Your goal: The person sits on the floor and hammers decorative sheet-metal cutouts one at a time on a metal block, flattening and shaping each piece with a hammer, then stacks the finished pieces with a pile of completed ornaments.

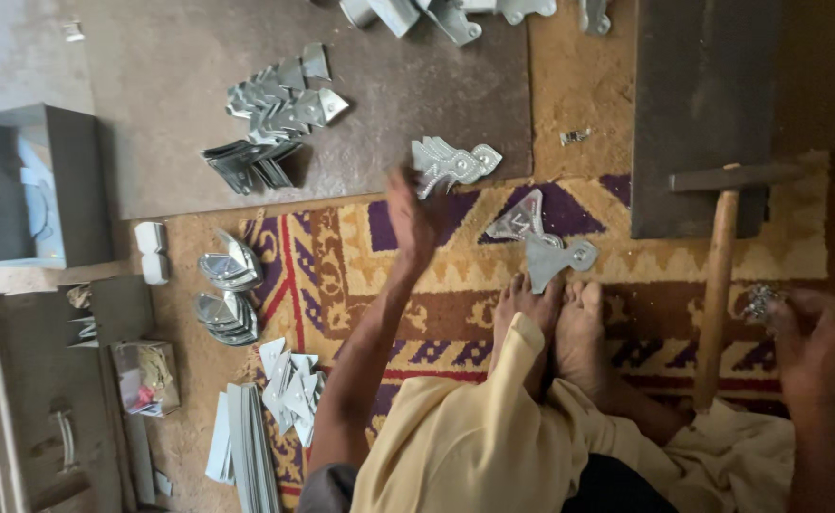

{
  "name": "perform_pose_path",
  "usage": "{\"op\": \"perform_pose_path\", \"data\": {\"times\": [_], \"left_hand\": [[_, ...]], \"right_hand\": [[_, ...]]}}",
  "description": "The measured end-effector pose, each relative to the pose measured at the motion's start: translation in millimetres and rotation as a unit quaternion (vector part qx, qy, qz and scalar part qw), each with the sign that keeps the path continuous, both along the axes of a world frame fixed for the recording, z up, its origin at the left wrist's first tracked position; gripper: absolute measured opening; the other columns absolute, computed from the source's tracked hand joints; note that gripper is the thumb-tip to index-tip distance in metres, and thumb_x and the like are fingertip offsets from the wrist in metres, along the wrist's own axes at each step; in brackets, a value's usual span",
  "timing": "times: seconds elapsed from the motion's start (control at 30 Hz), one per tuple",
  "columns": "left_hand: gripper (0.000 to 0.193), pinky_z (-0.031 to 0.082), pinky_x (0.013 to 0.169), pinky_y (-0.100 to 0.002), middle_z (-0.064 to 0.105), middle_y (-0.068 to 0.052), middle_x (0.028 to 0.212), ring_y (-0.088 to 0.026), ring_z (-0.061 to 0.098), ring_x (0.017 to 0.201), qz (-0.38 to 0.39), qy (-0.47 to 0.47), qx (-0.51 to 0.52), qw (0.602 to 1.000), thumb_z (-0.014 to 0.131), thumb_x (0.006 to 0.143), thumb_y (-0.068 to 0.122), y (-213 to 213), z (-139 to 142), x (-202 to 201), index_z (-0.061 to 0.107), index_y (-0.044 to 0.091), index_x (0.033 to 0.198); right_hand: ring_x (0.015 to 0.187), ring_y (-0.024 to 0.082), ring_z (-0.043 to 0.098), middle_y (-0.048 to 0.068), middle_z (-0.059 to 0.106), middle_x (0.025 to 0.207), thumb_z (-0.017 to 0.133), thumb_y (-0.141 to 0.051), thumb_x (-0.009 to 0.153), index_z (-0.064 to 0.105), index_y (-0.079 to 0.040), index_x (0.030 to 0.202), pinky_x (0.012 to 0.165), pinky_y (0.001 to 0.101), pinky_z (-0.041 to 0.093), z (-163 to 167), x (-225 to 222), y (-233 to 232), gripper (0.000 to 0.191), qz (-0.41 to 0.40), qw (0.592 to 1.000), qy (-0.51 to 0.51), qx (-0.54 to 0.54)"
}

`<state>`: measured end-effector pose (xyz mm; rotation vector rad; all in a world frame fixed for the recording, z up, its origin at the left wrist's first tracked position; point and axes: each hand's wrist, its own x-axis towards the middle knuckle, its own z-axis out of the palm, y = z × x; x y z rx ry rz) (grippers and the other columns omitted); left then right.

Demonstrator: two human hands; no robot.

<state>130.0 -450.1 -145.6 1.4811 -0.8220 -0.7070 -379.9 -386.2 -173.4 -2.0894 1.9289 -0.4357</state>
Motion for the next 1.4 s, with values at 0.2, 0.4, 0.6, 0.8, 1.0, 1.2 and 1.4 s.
{"op": "perform_pose_path", "data": {"times": [0.2,0.4,0.6,0.8,1.0,1.2,1.4], "left_hand": [[0.075,0.050,0.091,-0.049,0.055,-0.022,0.119,-0.039,0.055,0.110,-0.210,-0.375,0.152,0.890,0.089,0.078,0.035,41,-9,-78,0.052,0.002,0.135],[0.064,0.054,0.080,-0.046,0.063,-0.023,0.110,-0.038,0.063,0.099,-0.261,-0.342,0.157,0.889,0.090,0.071,0.025,44,-28,-104,0.055,-0.001,0.119],[0.021,0.067,0.076,-0.031,0.076,-0.010,0.100,-0.017,0.075,0.089,-0.289,0.123,0.163,0.935,0.073,0.098,0.018,22,-29,-83,0.062,0.006,0.112],[0.018,0.042,0.055,-0.023,0.070,-0.001,0.086,-0.007,0.056,0.068,-0.163,0.224,0.157,0.948,0.077,0.098,0.022,1,9,-78,0.073,0.006,0.102],[0.021,0.045,0.055,-0.023,0.073,0.002,0.085,-0.004,0.060,0.066,-0.147,0.242,0.198,0.938,0.081,0.089,0.023,-7,35,-97,0.073,0.009,0.101],[0.022,0.040,0.056,-0.023,0.072,-0.002,0.084,-0.006,0.057,0.068,-0.184,0.284,0.155,0.928,0.083,0.093,0.023,-12,30,-123,0.075,0.002,0.097],[0.022,0.043,0.056,-0.023,0.072,-0.001,0.084,-0.006,0.059,0.067,-0.162,0.309,0.145,0.926,0.084,0.088,0.023,-19,25,-160,0.073,0.005,0.095]], "right_hand": [[0.090,0.035,0.063,0.015,0.069,0.097,0.061,-0.039,0.118,0.072,-0.006,0.102,0.086,0.0411,0.051,-9,-20,19,0.038,0.003,0.996,0.085,0.034],[0.103,0.032,0.064,0.018,0.066,0.110,0.062,-0.026,0.121,0.061,0.002,0.119,0.094,0.0422,0.051,4,-25,34,0.028,-0.047,0.994,-0.093,-0.028],[0.105,0.020,0.073,0.018,0.074,0.119,0.076,-0.004,0.107,0.049,0.006,0.152,0.091,0.0352,0.058,62,16,21,0.053,-0.143,0.957,-0.254,-0.006],[0.101,0.019,0.078,0.014,0.078,0.114,0.075,-0.002,0.111,0.046,0.000,0.159,0.067,0.0238,0.060,96,99,-46,0.056,0.014,0.967,-0.236,-0.094],[0.086,0.019,0.075,0.019,0.071,0.134,0.084,-0.016,0.095,0.033,0.004,0.157,0.061,0.0254,0.057,89,142,-86,0.083,0.076,0.978,-0.150,-0.127],[0.089,0.021,0.065,0.014,0.062,0.118,0.086,-0.034,0.106,0.036,0.001,0.147,0.075,0.0304,0.057,78,111,-23,0.074,0.010,0.981,-0.083,-0.175],[0.056,0.011,0.045,0.002,0.050,0.072,0.069,-0.038,0.100,0.058,-0.005,0.109,0.046,0.0299,0.038,95,101,-2,0.036,-0.232,0.860,-0.395,0.226]]}}
